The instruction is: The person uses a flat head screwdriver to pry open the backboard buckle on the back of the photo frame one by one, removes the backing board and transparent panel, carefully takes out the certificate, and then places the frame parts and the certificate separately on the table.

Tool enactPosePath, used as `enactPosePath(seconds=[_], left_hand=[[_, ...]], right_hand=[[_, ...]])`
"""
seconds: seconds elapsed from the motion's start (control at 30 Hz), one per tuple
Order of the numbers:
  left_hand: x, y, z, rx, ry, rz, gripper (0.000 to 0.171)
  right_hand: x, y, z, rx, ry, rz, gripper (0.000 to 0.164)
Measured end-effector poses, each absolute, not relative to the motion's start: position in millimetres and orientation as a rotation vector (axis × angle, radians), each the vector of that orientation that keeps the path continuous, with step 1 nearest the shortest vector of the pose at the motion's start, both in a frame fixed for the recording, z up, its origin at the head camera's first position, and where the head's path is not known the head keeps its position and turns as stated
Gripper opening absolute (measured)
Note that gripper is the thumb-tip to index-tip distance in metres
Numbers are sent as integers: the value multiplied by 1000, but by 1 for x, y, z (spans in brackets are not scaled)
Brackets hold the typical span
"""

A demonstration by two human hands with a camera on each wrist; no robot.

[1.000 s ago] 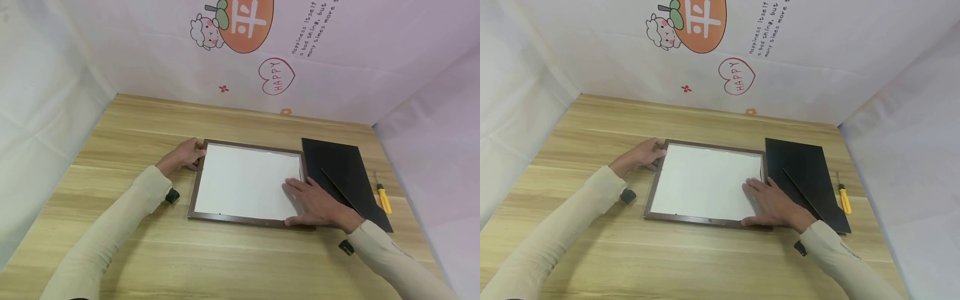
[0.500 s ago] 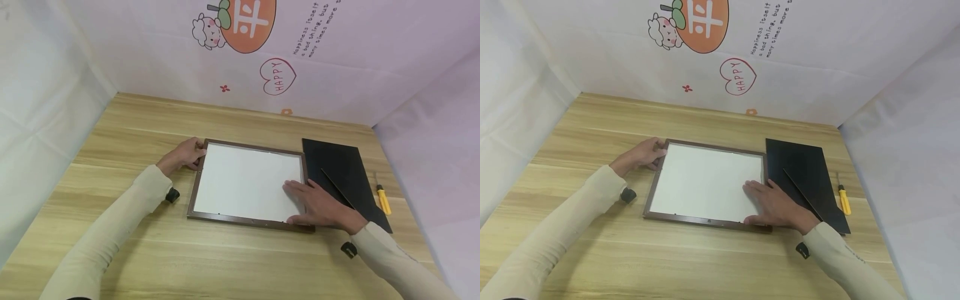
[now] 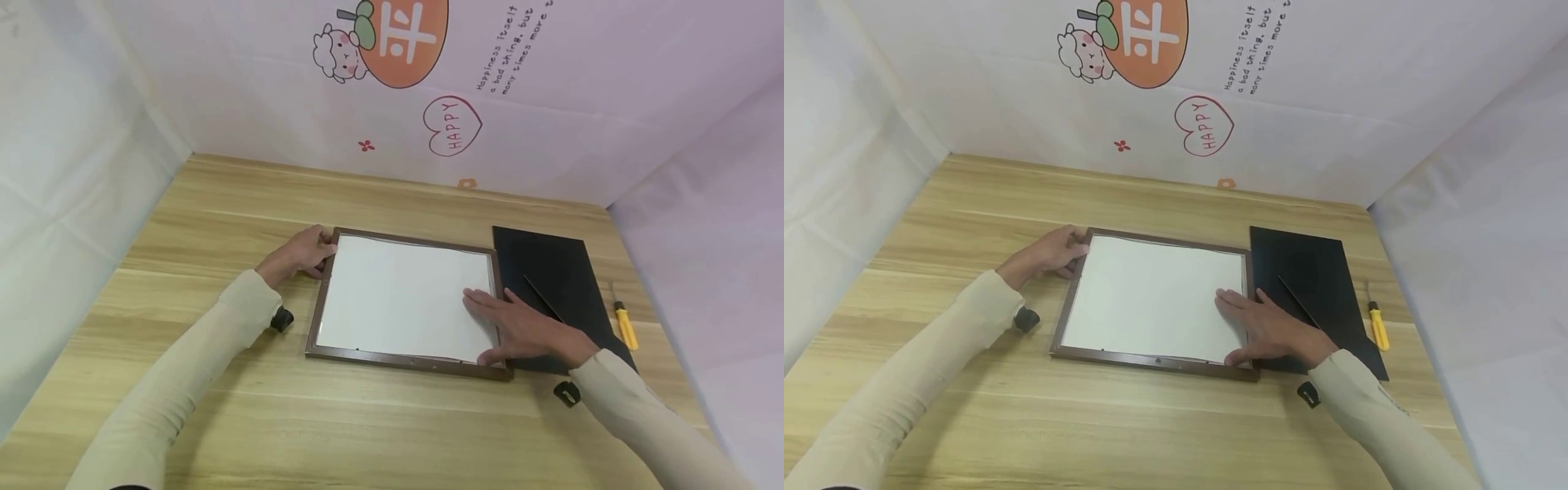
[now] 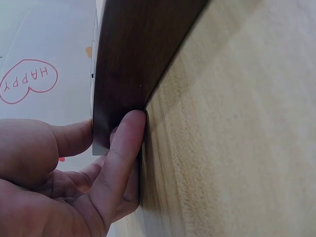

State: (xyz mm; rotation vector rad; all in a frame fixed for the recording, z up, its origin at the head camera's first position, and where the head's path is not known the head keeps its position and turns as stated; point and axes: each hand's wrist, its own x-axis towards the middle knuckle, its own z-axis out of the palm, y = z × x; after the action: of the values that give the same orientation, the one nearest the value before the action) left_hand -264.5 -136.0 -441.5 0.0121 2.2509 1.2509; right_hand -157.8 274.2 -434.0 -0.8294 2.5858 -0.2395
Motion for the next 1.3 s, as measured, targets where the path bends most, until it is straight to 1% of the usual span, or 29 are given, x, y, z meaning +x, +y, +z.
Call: enactPosePath(seconds=[0.17, 0.63, 0.93, 1.07, 1.3], left_hand=[[-267, -136, -443, -11, 2231, 1264, 43], [-266, -136, -439, 1, 2237, 1260, 43], [-266, -135, -440, 12, 2247, 1249, 42], [-266, -134, -441, 4, 2247, 1252, 42], [-265, -135, -439, 9, 2241, 1256, 43]], right_hand=[[-160, 272, -434, -826, 2584, -217, 116], [-160, 273, -433, -847, 2579, -280, 109], [-157, 269, -440, -786, 2639, -213, 116], [-155, 263, -441, -789, 2675, -136, 116], [-154, 252, -430, -767, 2669, -95, 101]])
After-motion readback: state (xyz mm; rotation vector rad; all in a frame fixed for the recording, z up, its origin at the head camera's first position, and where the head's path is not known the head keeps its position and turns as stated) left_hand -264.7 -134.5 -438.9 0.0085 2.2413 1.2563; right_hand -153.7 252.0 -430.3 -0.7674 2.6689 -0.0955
